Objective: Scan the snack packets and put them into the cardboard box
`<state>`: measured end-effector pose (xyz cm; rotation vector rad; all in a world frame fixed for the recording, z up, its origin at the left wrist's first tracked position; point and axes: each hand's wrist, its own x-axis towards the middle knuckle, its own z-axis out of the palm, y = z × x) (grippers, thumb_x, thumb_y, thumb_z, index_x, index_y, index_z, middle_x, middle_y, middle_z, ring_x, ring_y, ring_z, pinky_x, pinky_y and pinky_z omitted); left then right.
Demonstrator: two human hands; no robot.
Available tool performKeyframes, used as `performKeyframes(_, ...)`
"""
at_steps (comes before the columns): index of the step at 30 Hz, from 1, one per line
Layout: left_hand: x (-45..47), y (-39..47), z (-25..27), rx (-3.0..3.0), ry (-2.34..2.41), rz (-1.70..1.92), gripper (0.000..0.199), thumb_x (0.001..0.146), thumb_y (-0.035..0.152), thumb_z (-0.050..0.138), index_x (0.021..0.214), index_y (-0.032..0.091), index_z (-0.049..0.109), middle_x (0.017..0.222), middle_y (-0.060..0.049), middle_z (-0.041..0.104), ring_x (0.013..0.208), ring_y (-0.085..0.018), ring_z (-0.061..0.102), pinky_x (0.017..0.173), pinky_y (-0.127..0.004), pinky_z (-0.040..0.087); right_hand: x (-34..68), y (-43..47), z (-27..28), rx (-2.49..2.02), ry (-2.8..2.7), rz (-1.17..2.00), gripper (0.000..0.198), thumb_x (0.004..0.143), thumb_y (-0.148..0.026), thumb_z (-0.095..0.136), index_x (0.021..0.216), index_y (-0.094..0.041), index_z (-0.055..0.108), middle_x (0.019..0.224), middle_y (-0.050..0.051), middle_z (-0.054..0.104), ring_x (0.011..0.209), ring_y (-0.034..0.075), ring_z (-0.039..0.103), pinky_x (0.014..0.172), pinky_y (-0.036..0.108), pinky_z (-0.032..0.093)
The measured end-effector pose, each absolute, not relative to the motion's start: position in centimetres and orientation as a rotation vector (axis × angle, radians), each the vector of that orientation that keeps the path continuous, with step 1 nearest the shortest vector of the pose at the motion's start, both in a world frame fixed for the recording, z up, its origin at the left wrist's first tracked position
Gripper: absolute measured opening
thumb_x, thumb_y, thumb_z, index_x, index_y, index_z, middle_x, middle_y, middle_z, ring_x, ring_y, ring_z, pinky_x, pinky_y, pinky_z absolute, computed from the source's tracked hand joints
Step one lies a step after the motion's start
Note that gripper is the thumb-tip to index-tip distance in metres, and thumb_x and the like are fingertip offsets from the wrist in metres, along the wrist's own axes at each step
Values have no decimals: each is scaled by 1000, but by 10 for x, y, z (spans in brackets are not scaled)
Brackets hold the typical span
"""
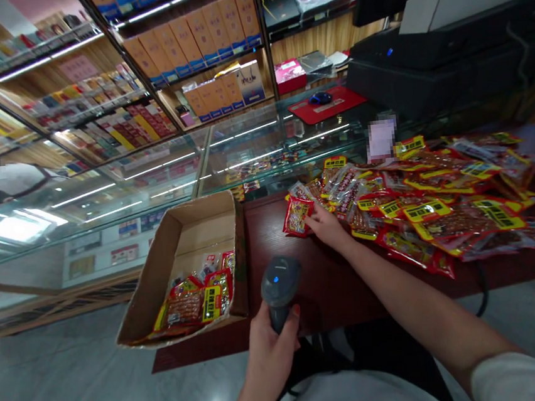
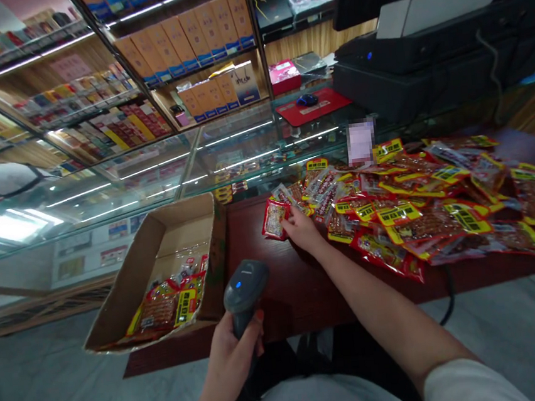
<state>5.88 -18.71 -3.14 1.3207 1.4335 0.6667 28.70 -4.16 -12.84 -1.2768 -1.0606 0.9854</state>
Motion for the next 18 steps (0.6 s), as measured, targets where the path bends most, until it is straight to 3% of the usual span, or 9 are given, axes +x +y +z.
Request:
performKeyframes(8, 61, -191, -29, 1322, 1445, 651, 19, 80, 36, 65, 81, 19, 58, 47, 6, 54, 43, -12, 51, 45, -21, 40, 286, -41, -128, -1157, -891, 1214, 37, 80, -34, 63, 116, -26, 55, 99, 4, 74, 85, 23, 74, 65, 35, 63)
performKeyframes(14, 59, -193, -29, 1330, 1453, 679, 20, 80, 37, 66, 77, 19, 59, 47, 6, 55, 43, -12, 52, 45, -21, 41, 286, -43, -123, -1232, -922, 1175, 31, 82, -27, 61, 112, -23, 54, 85, 0, 74, 72, 19, 73, 62, 30, 61)
performKeyframes(18, 60, -192, -34, 1283, 1435, 680, 21, 79, 37, 69, 80, 18, 60, 48, 6, 55, 42, -11, 52, 44, -21, 40, 285, -45, -115, -1231, -881, 1218, 31, 80, -25, 60, 111, -24, 55, 88, 1, 75, 71, 19, 72, 63, 32, 61)
